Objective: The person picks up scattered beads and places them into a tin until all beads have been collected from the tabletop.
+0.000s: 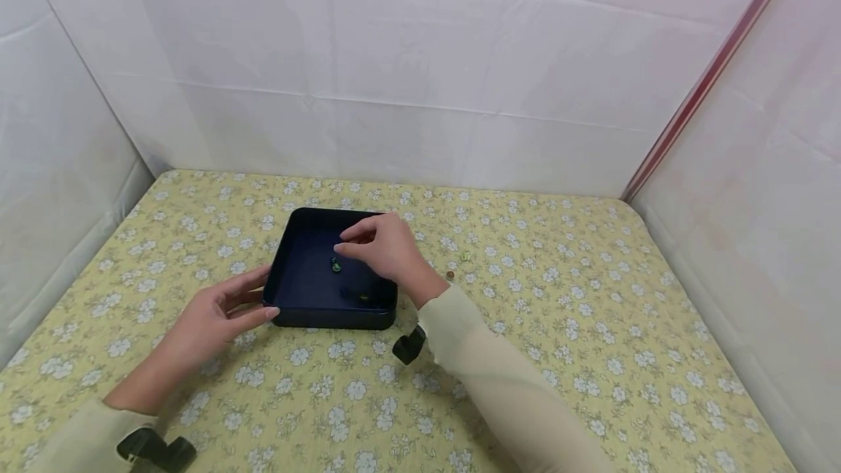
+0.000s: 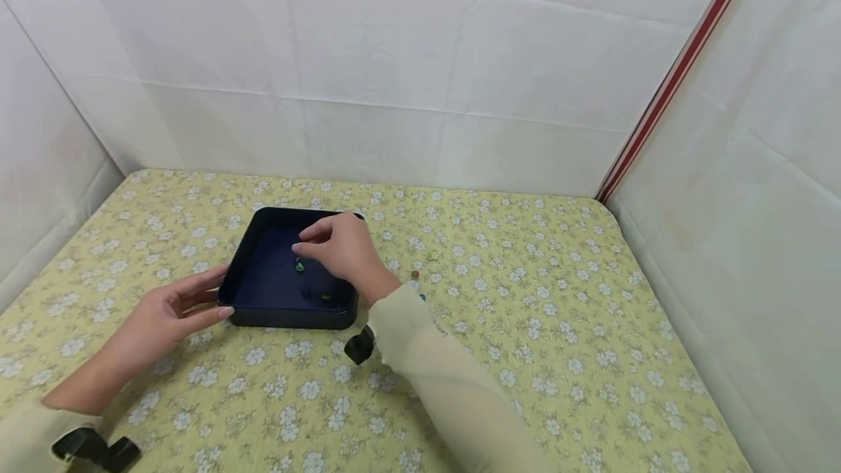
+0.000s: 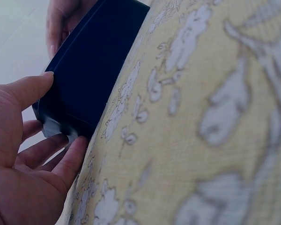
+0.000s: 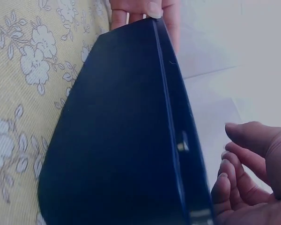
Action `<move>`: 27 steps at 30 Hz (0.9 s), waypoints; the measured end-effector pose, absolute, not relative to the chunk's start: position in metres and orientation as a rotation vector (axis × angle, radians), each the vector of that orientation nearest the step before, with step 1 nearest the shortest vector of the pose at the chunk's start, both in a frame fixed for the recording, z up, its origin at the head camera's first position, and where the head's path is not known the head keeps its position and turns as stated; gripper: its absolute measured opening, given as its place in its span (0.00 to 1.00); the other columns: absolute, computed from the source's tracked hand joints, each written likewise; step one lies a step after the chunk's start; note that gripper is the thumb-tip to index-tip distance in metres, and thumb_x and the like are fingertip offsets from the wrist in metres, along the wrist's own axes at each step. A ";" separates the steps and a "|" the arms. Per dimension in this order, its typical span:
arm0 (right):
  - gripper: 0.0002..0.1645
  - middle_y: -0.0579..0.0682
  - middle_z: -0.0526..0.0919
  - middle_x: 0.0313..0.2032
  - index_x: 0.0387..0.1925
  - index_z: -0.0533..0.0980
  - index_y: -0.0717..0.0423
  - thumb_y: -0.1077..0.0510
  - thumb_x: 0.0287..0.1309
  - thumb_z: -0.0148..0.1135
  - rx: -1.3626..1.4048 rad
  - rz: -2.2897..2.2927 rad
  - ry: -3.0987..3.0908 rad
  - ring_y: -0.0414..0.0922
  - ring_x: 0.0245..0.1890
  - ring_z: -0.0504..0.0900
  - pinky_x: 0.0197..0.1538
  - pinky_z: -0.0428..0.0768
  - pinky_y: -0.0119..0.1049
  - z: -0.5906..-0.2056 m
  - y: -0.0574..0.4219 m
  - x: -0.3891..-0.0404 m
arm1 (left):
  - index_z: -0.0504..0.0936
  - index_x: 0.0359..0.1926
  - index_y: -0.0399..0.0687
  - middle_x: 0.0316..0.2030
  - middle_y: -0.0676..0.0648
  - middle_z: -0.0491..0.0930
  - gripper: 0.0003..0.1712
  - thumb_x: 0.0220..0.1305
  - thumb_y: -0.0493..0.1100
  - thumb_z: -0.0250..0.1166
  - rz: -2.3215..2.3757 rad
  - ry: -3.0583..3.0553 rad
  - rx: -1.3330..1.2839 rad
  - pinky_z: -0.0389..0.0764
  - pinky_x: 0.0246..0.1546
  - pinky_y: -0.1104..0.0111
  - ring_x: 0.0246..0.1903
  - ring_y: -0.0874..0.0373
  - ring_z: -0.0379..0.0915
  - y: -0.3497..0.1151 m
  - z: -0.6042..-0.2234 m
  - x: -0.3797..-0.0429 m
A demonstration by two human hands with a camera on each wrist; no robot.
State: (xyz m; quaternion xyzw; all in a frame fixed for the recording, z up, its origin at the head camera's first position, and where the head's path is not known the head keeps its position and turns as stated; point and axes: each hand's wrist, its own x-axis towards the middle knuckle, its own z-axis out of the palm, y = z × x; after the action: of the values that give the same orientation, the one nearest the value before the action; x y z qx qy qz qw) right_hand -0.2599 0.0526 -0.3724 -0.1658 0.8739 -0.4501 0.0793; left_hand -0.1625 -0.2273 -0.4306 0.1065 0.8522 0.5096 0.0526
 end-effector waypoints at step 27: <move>0.16 0.48 0.87 0.45 0.51 0.88 0.48 0.49 0.63 0.72 -0.566 -1.774 2.652 0.44 0.40 0.84 0.41 0.84 0.37 -0.396 0.142 -0.252 | 0.60 0.80 0.55 0.75 0.39 0.66 0.41 0.72 0.52 0.67 1.565 2.582 0.318 0.81 0.48 0.79 0.54 0.86 0.68 -0.226 -0.430 -0.162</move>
State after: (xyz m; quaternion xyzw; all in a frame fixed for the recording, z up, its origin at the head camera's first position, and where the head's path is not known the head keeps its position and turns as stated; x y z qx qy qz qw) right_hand -0.2521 0.1416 -0.3958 -0.1745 0.8173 -0.5469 -0.0494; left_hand -0.1624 -0.2262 -0.4303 0.1047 0.8492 0.5149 0.0527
